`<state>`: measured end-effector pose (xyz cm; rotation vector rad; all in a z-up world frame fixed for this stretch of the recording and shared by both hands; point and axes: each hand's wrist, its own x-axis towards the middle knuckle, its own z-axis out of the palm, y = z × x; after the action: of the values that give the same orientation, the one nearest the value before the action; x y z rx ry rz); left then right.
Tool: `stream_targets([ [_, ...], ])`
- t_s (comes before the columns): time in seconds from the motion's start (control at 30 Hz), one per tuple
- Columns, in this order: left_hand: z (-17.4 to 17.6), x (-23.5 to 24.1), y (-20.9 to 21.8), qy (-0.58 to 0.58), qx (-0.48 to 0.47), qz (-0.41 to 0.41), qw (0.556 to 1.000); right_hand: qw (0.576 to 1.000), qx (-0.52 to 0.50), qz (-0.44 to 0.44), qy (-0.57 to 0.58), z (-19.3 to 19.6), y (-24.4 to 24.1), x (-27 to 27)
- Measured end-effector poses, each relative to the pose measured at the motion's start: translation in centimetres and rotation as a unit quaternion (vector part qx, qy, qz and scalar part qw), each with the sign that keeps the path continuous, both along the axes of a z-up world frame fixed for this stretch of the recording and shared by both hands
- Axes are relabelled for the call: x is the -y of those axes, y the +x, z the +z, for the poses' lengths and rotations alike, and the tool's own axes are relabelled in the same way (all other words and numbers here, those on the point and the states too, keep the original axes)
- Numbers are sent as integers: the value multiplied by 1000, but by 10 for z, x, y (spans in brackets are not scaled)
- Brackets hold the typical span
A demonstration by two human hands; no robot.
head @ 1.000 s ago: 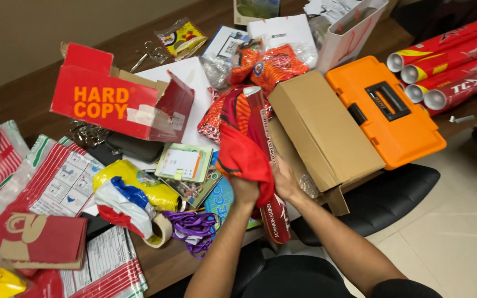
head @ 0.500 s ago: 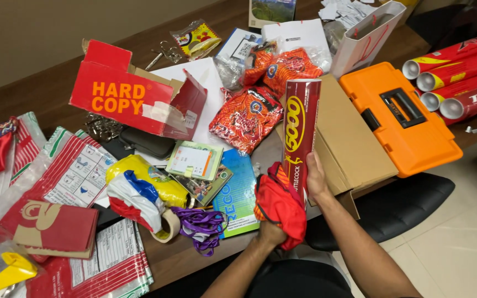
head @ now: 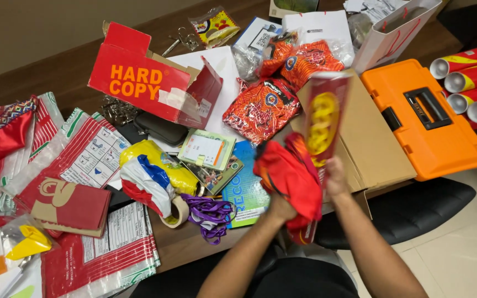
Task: The person wipes several red and yellow cylindrical tubes with a red cloth and places them on a chair. They then wipe an orange plastic case with the same cloth, open it, wipe the interior, and close it.
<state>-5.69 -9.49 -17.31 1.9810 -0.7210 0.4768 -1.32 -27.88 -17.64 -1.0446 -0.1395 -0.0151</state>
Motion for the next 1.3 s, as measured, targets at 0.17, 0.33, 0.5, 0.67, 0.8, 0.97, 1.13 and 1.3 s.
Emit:
stream_targets([
  [0.17, -14, -14, -52, -83, -120, -106, 984, 991, -10, -37, 126, 40, -13, 48],
  [0.33, 19, -35, -38, -120, -226, -133, 958, 973, 53, -201, 99, 39, -38, 81],
  [0.5, -23, -60, 19, 140, 1, -80, 987, 959, 74, -267, 56, 70, -66, 96],
  [0.67, 118, -26, -9, 382, -383, 86, 836, 929, 68, -357, 76, 44, -74, 147],
  [0.8, 114, 49, -50, 65, -215, 38, 974, 905, 54, -411, 93, 65, -86, 197],
  [0.97, 122, 183, -78, 26, -200, -79, 976, 901, 61, -424, 65, 66, -121, 294],
  [1.13, 119, 296, -93, 94, -182, -158, 966, 880, 25, -460, 121, 67, -160, 387],
  [1.3, 120, 367, -93, 74, -233, -196, 950, 884, -5, -456, 105, 71, -166, 448],
])
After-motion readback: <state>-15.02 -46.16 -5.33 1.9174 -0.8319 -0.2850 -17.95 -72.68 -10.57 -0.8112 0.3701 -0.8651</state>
